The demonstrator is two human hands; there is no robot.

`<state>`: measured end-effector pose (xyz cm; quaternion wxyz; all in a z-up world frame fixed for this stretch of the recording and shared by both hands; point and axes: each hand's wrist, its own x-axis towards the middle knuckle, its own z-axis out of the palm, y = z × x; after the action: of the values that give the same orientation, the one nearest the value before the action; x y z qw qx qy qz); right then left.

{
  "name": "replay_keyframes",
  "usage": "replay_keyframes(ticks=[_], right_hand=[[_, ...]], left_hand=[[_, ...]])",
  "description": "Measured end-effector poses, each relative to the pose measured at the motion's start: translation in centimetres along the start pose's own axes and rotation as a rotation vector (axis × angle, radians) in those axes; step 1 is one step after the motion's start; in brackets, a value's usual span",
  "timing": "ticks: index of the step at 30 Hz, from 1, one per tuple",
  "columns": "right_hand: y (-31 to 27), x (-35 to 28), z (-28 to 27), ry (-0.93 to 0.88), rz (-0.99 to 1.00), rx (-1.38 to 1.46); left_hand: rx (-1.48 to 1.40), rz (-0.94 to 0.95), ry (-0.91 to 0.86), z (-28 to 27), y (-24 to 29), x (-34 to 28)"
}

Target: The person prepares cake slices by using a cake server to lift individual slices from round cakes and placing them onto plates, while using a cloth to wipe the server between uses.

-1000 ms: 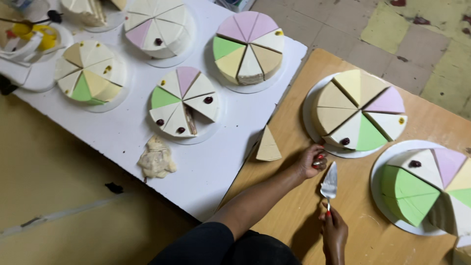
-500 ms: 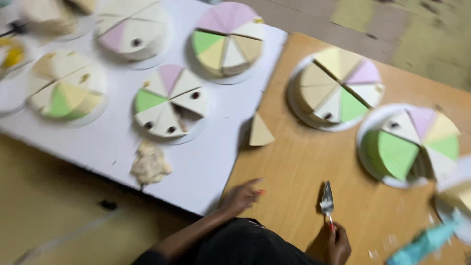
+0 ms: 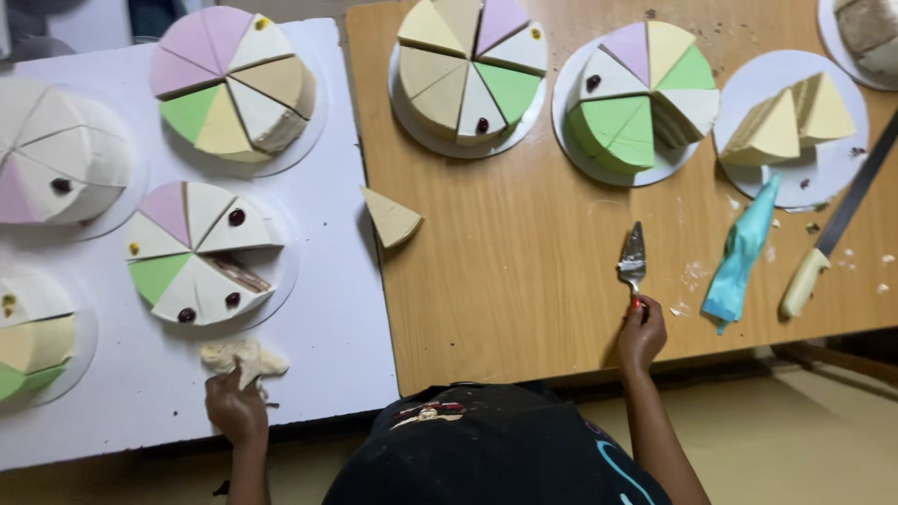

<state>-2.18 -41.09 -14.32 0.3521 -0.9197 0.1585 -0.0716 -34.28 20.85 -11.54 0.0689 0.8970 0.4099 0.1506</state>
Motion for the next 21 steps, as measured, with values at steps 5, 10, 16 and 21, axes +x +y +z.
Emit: replay_keyframes(ticks=[5,10,16,21], right_hand=[[0.7,1.2,0.4,0.026,-0.106,-0.092],[2.6,5.6,-1.6,0.307,-0.427,-0.289],[1.2,19.3,-5.0,0.142,0.202,-0.479],[12.7,28.2,-6.8,-0.050,0.211,-0.370]], left_hand=[[-0.134,-0.036,-0.140,-0.8,2.5,0.0],[-0.229,0.019,-0.247,3.3,2.1,-2.9],[0.029,0.128,-0.392,4.2,2.7,-3.2],[-0.132,0.069,-0.404,6.2,2.3,-3.3]])
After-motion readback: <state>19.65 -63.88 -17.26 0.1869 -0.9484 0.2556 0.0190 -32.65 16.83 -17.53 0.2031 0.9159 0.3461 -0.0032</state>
